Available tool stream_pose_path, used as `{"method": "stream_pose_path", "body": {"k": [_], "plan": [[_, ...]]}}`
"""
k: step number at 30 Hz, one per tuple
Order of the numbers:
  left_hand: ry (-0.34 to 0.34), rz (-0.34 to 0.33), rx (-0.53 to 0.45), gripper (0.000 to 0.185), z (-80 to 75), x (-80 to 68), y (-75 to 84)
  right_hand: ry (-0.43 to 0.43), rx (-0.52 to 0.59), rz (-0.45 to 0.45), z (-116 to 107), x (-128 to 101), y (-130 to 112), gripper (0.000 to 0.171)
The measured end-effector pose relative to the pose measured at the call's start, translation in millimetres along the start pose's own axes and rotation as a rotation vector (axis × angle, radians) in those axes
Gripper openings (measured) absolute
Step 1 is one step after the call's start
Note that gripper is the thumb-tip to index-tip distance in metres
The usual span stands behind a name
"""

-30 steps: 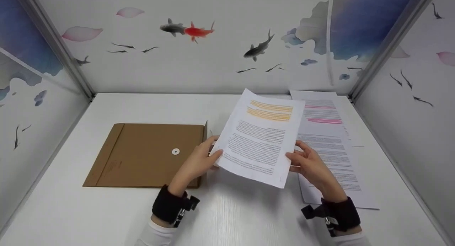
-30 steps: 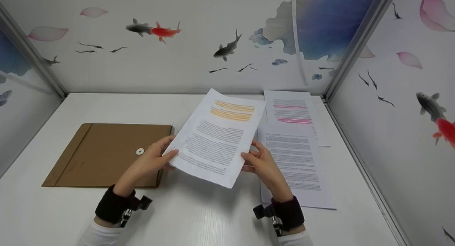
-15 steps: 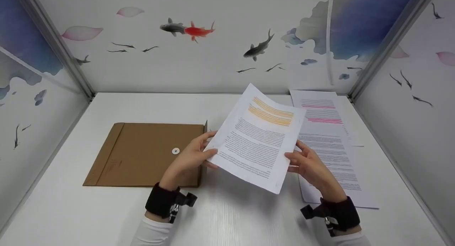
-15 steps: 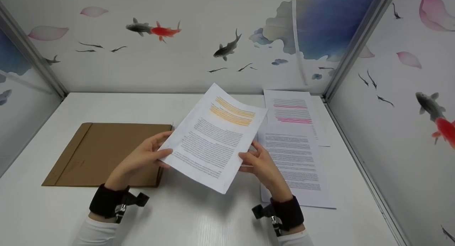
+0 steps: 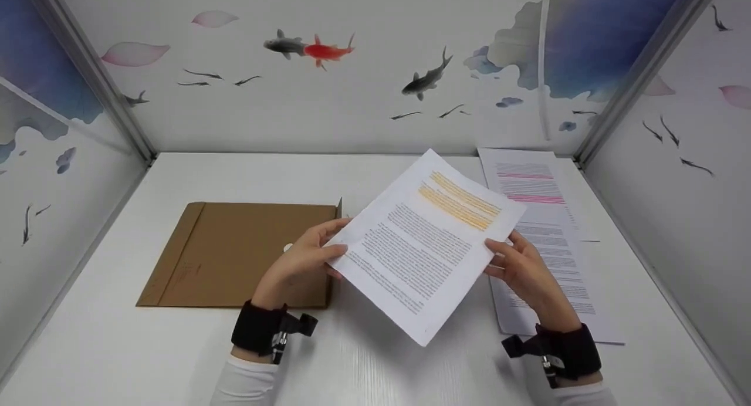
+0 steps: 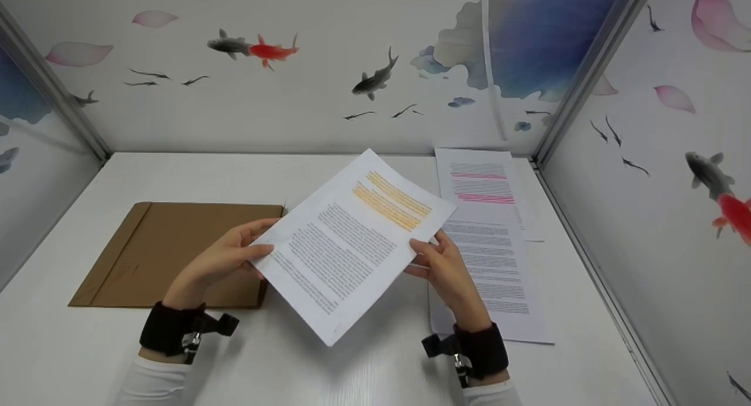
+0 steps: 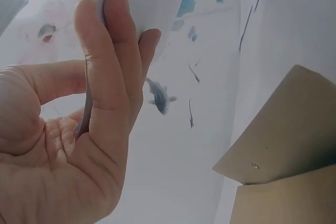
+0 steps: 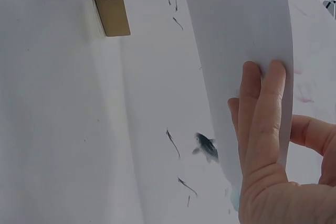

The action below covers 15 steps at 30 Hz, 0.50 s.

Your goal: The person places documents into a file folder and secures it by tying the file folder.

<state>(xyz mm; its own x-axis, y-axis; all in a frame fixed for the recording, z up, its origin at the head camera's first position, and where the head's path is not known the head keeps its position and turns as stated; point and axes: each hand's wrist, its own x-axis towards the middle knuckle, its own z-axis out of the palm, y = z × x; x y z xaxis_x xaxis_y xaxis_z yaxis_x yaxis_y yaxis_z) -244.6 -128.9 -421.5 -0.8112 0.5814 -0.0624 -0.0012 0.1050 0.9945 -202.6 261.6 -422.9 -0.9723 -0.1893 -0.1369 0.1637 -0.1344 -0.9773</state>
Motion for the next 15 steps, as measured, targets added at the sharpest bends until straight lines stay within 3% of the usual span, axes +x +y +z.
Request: {"method": "stream_pose_path", "body": {"k": [8,15], "plan": [[-0.015,-0.001,-0.013,0.061,-10.0,-4.9,0.1,0.067,-0.017,-0.012,-7,0,-2,0.049],[-0.033,-0.025,0.007,0.060,-15.9,-9.2,0.3,0.125,-0.010,-0.017,-12,-1,0,0.023]]}}
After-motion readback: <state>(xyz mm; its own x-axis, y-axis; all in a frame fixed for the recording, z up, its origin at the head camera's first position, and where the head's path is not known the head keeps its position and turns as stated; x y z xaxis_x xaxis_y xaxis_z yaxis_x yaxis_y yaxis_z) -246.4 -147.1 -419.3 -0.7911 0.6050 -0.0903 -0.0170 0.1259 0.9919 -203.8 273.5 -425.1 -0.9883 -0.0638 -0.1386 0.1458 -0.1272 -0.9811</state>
